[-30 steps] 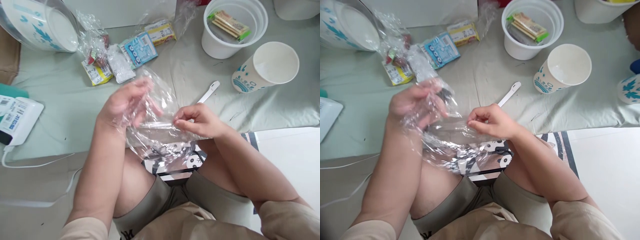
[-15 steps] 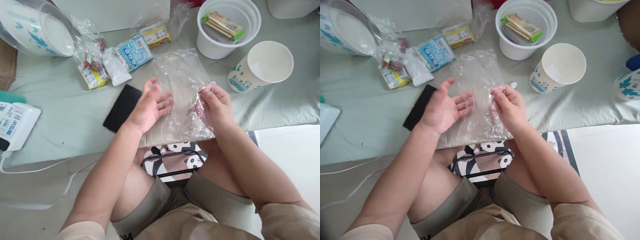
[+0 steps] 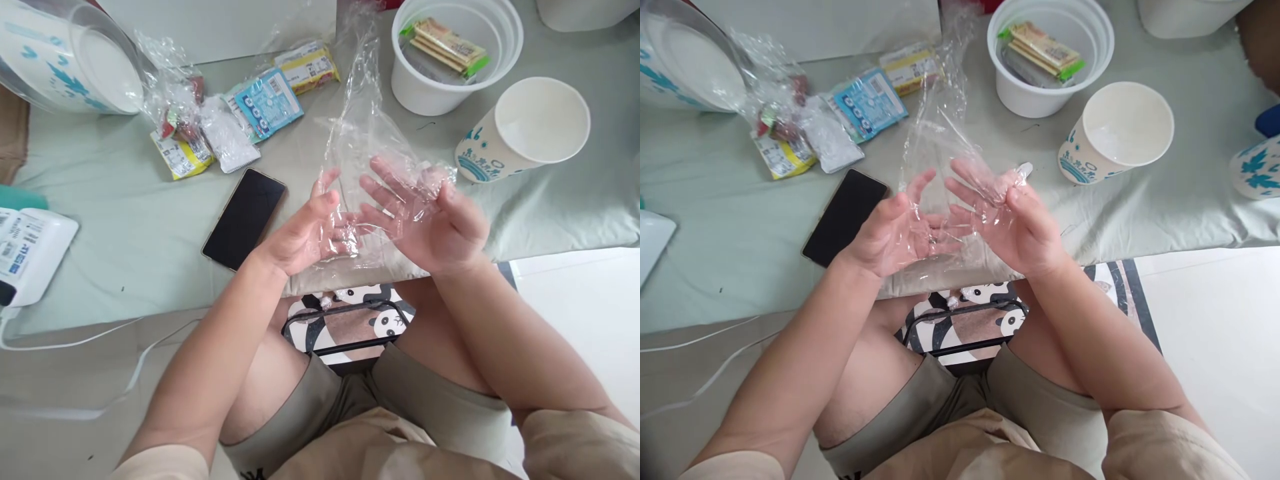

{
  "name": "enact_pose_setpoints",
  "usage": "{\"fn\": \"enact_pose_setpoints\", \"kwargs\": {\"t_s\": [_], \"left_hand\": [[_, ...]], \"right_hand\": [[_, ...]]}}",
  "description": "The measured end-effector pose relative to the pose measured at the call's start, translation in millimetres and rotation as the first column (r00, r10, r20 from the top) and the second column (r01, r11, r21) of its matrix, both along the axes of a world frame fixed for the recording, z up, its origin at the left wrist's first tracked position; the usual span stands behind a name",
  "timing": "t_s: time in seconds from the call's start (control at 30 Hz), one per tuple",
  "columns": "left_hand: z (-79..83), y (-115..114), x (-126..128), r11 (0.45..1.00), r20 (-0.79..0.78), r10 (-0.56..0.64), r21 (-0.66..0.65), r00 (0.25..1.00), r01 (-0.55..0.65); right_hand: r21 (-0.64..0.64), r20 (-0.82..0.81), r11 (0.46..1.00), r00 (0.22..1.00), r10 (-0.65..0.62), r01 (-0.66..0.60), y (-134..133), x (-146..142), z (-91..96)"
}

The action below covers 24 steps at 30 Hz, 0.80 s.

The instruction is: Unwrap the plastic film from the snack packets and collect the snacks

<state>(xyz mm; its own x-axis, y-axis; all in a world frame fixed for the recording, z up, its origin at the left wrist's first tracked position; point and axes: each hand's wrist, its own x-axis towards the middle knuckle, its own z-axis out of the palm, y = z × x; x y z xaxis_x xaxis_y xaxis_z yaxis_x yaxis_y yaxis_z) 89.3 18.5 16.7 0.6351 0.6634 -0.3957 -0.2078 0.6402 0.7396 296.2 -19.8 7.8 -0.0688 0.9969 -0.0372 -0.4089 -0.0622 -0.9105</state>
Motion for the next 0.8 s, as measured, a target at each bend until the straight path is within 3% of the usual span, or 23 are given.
{"fn": "enact_pose_setpoints", "kwargs": {"t_s": [0.13, 0.23, 0.37, 0.47, 0.53, 0.67, 0.73, 0.8], "left_hand": [[4.5, 4.7, 0.9, 0.972, 0.012, 0.193, 0.136, 0.981, -0.193], [6.9, 9.9, -0.8, 0.954, -0.010, 0.233, 0.199, 0.973, -0.226], [6.4, 12.1, -6.4, 0.882, -0.168, 0.307, 0.420, 0.937, -0.214], [6.8, 10.8, -11.5, 0.811, -0.175, 0.380, 0.535, 0.908, -0.236], [8.5, 9.5, -14.2, 0.790, -0.173, 0.393, 0.567, 0.903, -0.235], [10.2, 8.8, -15.8, 0.806, -0.207, 0.372, 0.556, 0.905, -0.204], [8.0, 9.6, -15.3, 0.767, -0.213, 0.425, 0.601, 0.880, -0.226], [4.7, 10.8, -15.5, 0.693, -0.191, 0.506, 0.671, 0.841, -0.264]], "right_hand": [[-0.019, -0.006, 0.994, 0.994, 0.108, -0.109, -2.4, 1.3, 1.9], [-0.052, 0.001, 0.990, 0.992, 0.130, -0.129, -2.0, 0.1, -0.4], [-0.064, 0.050, 0.997, 0.998, -0.030, 0.033, 1.6, -2.2, -10.5], [0.001, 0.151, 0.984, 0.972, -0.178, 0.180, 3.9, -0.3, -19.0], [0.035, 0.231, 0.984, 0.957, -0.177, 0.173, 3.3, 1.6, -21.2], [0.072, 0.290, 0.993, 0.951, -0.106, 0.089, -1.3, 1.1, -17.5], [0.114, 0.283, 0.987, 0.949, -0.142, 0.114, -2.7, -1.1, -15.1], [0.171, 0.277, 0.970, 0.936, -0.217, 0.175, -2.7, -2.7, -14.4]]}}
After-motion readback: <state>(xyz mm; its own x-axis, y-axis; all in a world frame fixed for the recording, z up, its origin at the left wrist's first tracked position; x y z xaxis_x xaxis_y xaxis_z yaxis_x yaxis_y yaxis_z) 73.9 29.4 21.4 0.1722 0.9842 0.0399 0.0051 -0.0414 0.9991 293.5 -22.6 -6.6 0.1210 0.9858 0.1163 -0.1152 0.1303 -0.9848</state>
